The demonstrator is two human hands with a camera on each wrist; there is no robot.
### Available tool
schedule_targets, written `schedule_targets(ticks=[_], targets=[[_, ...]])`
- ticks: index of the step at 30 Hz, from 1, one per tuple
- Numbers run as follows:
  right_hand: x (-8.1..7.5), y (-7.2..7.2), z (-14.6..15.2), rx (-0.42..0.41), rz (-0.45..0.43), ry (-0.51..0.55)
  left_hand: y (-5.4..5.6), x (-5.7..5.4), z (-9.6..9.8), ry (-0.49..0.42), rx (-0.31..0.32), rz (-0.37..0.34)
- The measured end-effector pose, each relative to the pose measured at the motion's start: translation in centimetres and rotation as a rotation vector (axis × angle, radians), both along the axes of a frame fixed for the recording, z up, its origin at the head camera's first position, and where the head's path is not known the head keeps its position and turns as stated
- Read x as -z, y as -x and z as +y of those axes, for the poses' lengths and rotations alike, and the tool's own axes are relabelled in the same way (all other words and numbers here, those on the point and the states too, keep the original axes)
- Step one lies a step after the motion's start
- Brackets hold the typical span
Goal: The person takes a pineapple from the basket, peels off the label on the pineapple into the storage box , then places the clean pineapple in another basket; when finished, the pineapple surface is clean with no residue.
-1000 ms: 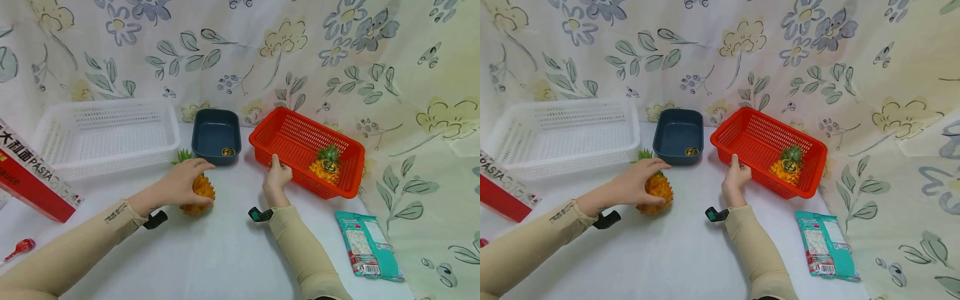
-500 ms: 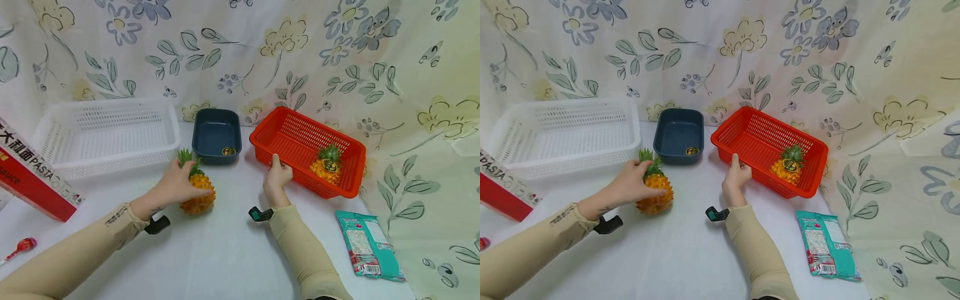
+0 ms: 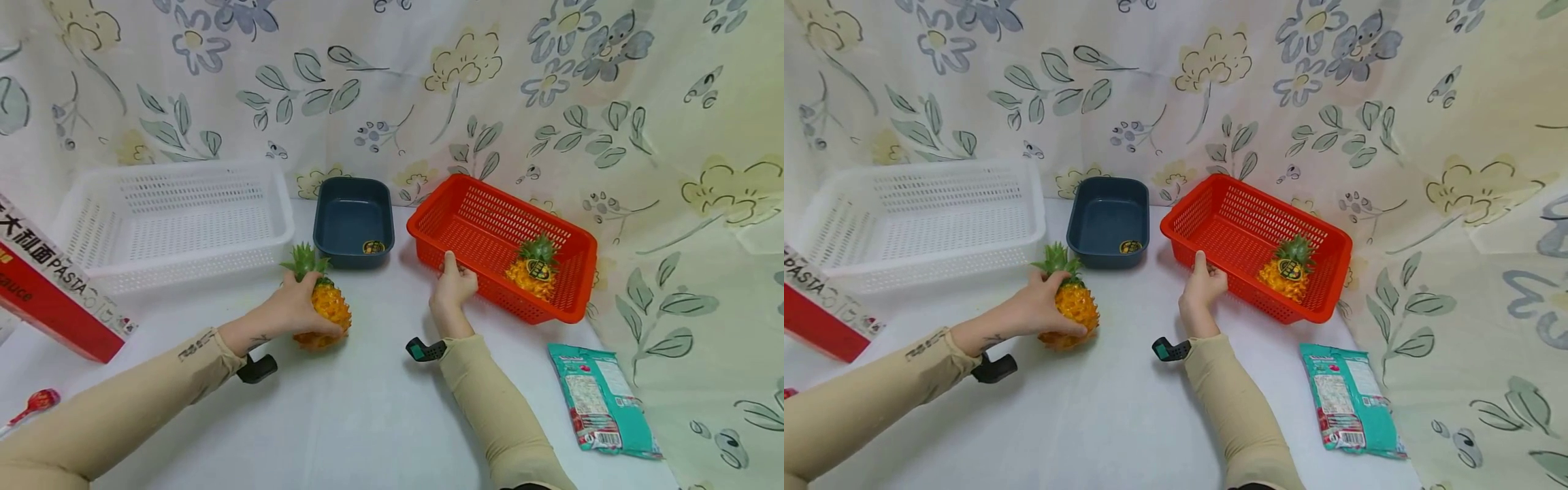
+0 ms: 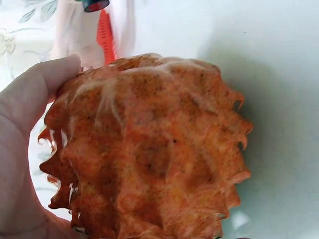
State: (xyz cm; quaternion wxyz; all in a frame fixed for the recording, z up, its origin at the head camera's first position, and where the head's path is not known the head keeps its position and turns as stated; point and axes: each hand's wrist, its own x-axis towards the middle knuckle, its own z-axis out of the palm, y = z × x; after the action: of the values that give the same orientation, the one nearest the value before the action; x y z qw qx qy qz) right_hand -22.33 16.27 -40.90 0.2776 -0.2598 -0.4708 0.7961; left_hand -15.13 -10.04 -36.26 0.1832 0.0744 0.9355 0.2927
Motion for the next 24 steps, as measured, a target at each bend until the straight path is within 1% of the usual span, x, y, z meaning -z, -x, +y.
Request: schedule_targets(ticks=[6,10,15,18,20,22,24], targets=[[0.0,-0.1,0.0,-0.013,0.003,0.005,0.0,0.1,0.0,-0.012,0.022,0.002],[0.0,-0.1,-0.1,-0.02,0.006,0.007,-0.1,0.1,-0.1,-0.013,0.025,0.005],[0.1,-0.1,-0.2,-0.019,0.004,0.007,-0.3,-0.1,-0.4,-0.012,0.032,0.006],[0.1,-0.1,-0.2,-0.017,0.006,0.003,-0.6,-0.4,-0.8,-0.006,0.046,-0.001],[0.1,0.0,-0.1,-0.013,0.008,-0.004,-0.8,-0.8,-1.1,0.007,0.064,0.0],[0.2,0.0,0.0,-0.01,0.008,-0.007,-1.1,-1.4,-1.3,0.021,0.087,0.006],[0.3,0.1,0.1,-0.005,0.002,-0.012,-1.3,-2.2,-1.4,0.038,0.113,0.009]])
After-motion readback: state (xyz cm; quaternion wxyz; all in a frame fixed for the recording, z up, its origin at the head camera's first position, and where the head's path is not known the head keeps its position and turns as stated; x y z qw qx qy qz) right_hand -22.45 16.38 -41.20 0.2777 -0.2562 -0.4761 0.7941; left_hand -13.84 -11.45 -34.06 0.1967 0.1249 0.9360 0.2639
